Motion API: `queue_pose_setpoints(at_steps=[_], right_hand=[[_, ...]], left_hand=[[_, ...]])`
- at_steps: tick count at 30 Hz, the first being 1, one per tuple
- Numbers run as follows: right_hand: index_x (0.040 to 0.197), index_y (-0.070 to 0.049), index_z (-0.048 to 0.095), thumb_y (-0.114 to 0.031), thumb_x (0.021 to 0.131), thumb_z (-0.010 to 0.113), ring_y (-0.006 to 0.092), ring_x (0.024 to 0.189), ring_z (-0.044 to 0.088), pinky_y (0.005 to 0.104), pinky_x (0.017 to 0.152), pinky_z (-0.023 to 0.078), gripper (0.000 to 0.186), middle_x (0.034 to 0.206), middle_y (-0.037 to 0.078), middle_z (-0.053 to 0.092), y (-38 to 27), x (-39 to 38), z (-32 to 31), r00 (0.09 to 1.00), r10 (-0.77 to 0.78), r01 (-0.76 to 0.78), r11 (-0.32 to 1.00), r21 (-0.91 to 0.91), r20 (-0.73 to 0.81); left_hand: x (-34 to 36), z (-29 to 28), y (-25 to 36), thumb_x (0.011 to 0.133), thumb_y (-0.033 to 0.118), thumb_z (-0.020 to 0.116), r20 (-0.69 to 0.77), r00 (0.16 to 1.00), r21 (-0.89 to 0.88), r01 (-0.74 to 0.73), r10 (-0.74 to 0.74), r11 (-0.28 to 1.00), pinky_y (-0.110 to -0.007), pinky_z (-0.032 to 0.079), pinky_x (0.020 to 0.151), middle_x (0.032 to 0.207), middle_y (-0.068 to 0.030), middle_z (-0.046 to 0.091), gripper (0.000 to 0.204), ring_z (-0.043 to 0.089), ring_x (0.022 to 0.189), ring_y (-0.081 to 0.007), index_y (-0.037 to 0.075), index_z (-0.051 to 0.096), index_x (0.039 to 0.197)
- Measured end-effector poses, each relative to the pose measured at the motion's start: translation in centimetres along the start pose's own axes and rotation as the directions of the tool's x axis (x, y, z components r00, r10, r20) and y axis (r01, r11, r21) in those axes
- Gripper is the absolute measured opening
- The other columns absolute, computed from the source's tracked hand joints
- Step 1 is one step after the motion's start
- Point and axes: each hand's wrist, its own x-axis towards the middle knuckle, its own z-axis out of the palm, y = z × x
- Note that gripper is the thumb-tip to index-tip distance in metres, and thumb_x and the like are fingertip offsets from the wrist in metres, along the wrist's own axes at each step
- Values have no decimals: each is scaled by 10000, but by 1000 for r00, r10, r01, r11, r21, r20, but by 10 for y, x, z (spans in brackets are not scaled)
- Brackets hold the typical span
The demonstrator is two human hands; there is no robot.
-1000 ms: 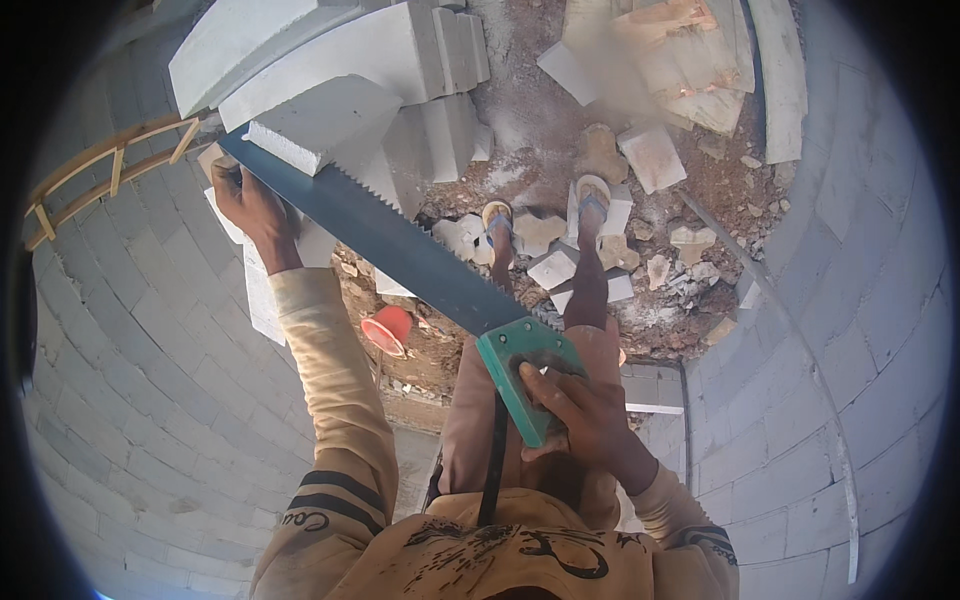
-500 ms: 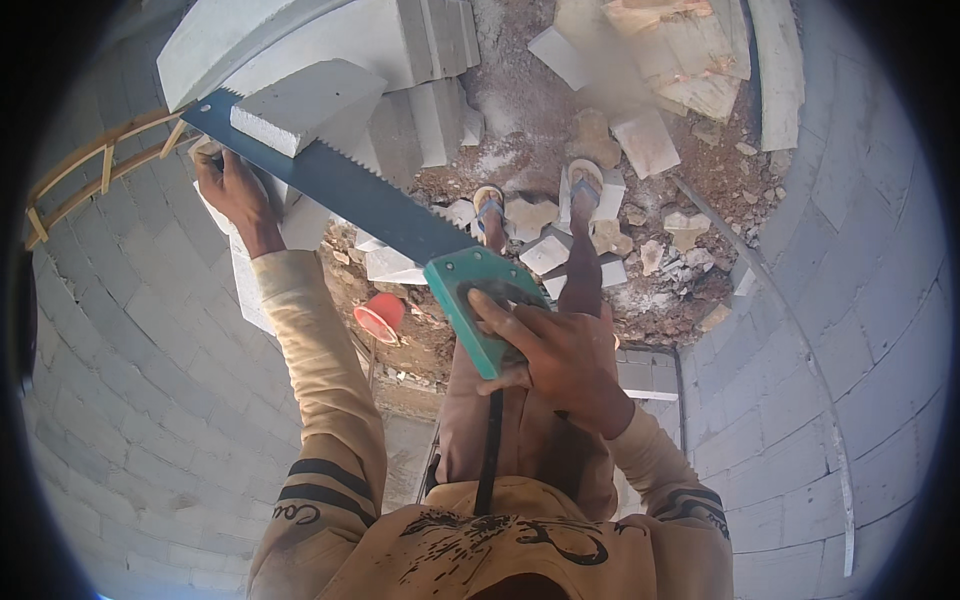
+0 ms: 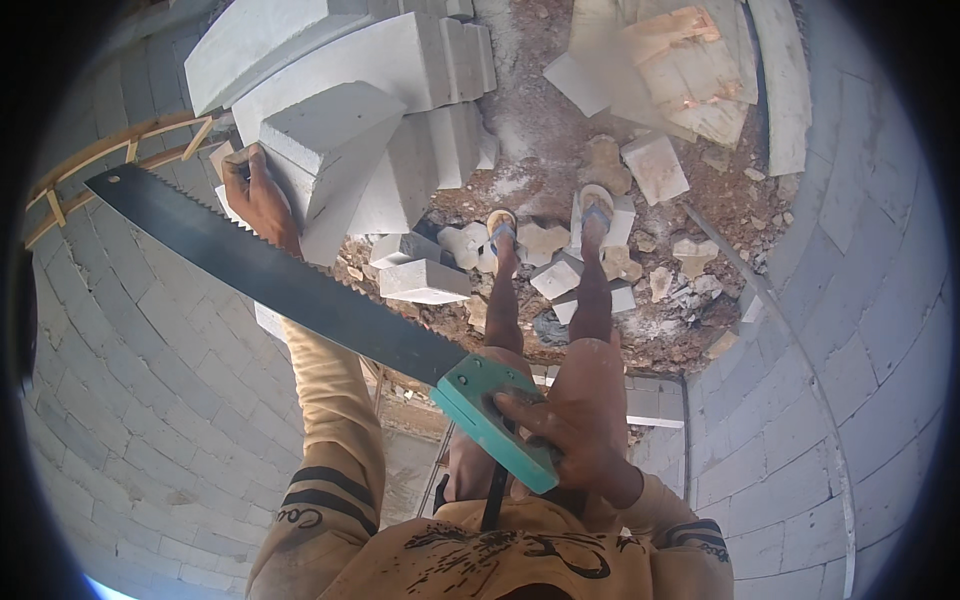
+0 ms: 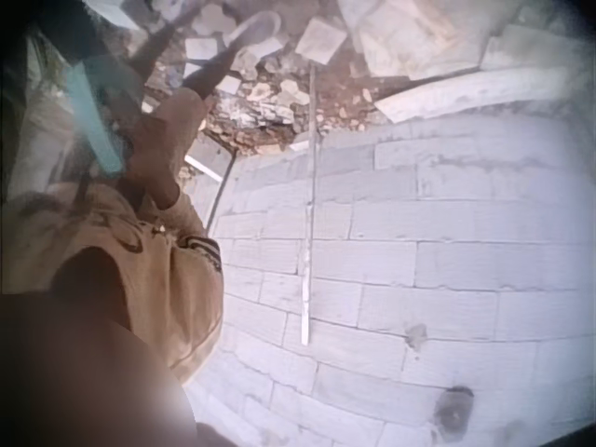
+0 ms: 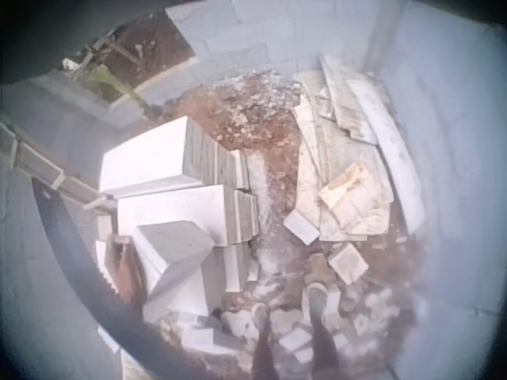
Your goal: The person measures and marks white tiles, cuts them with a hand saw, mixes cement in a bucket, applies mortar to a curved wall, and places the cut tiles into position. The person uses a hammer to tap the tiles flush.
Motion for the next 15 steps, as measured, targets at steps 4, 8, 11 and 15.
queue_pose_setpoints(at_steps=[4, 8, 11, 15], right_hand=[[1528, 11, 461, -828, 826, 593, 112, 601, 569, 244, 533, 454, 1101, 757, -4, 582, 51, 19, -3, 945, 326, -234, 648, 725, 14], [1519, -31, 427, -913, 819, 420, 119, 518, 468, 263, 448, 392, 1127, 688, 9, 485, 124, 76, 18, 879, 477, -230, 393, 891, 16], [1527, -72, 412, -922, 836, 362, 123, 505, 445, 273, 428, 373, 1096, 672, 0, 451, 144, 118, 35, 900, 434, -223, 354, 908, 52], [1531, -86, 416, -927, 856, 305, 115, 505, 430, 268, 432, 354, 1084, 675, -3, 439, 139, 165, 41, 922, 382, -217, 376, 901, 62]], left_hand=[[1, -2, 7, 1015, 316, 679, 21, 996, -20, 84, -83, 996, -297, 431, 842, 920, -50, 632, 288, 544, 880, -137, 31, 664, 979], [1, -1, 11, 964, 425, 744, 41, 999, 234, -9, 0, 972, -325, 465, 870, 966, -81, 663, 418, 571, 911, -168, 17, 652, 968], [2, 0, 9, 919, 457, 797, 33, 998, 282, -59, 52, 958, -340, 478, 870, 936, -82, 650, 480, 564, 896, -181, 8, 631, 949], [5, 0, 6, 877, 453, 853, 19, 998, 247, -55, 52, 968, -348, 479, 863, 876, -72, 605, 515, 534, 871, -192, 2, 613, 944]])
